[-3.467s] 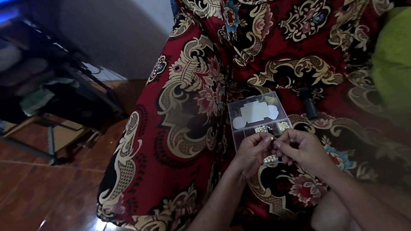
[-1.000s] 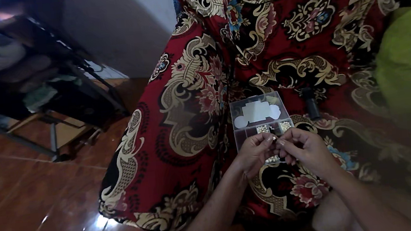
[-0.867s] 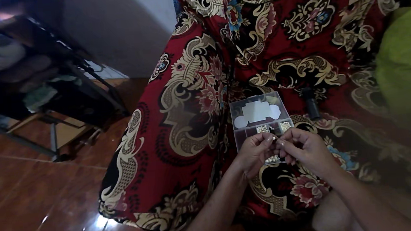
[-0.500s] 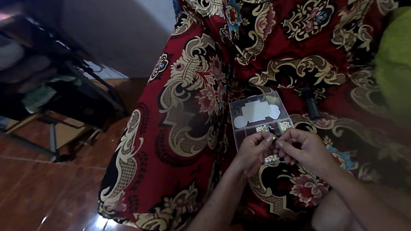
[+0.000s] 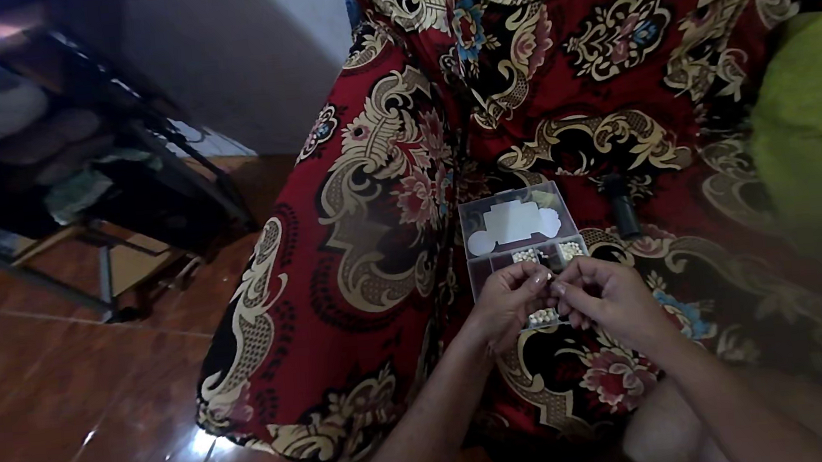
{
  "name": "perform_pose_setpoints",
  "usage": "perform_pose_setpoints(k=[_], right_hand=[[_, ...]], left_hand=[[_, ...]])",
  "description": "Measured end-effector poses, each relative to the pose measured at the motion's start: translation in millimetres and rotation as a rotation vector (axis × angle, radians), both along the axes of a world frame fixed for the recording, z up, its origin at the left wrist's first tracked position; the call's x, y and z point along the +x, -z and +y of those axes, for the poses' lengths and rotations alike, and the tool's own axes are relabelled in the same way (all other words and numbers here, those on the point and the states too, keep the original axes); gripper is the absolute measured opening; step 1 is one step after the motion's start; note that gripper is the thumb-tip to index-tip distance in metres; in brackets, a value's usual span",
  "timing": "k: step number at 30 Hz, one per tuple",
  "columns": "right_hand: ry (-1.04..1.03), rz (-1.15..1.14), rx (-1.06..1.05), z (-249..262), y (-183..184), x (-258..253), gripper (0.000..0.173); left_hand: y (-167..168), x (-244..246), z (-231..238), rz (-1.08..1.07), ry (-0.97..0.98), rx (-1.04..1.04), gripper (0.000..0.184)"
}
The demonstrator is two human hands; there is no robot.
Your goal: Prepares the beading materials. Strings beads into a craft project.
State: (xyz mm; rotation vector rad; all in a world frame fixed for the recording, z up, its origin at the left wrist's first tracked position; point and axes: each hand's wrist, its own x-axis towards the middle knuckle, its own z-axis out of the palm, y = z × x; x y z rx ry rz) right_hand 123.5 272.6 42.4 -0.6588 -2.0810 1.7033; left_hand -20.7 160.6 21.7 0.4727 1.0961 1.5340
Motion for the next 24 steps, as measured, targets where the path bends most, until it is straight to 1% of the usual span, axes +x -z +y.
perform_pose_setpoints(k=[18,24], right_hand=[[0.001,-0.028,-0.033,0.5,-3.5,1.2,0.006],[0.018,0.006,-0.041,1.1,-2.8,1.3,0.007]], left_hand=[[0.3,-1.4,-0.7,0.044,0.013,0.023,0.014],[-0.4,-1.7,-0.7,0.053,0.002,0.027,0.014]])
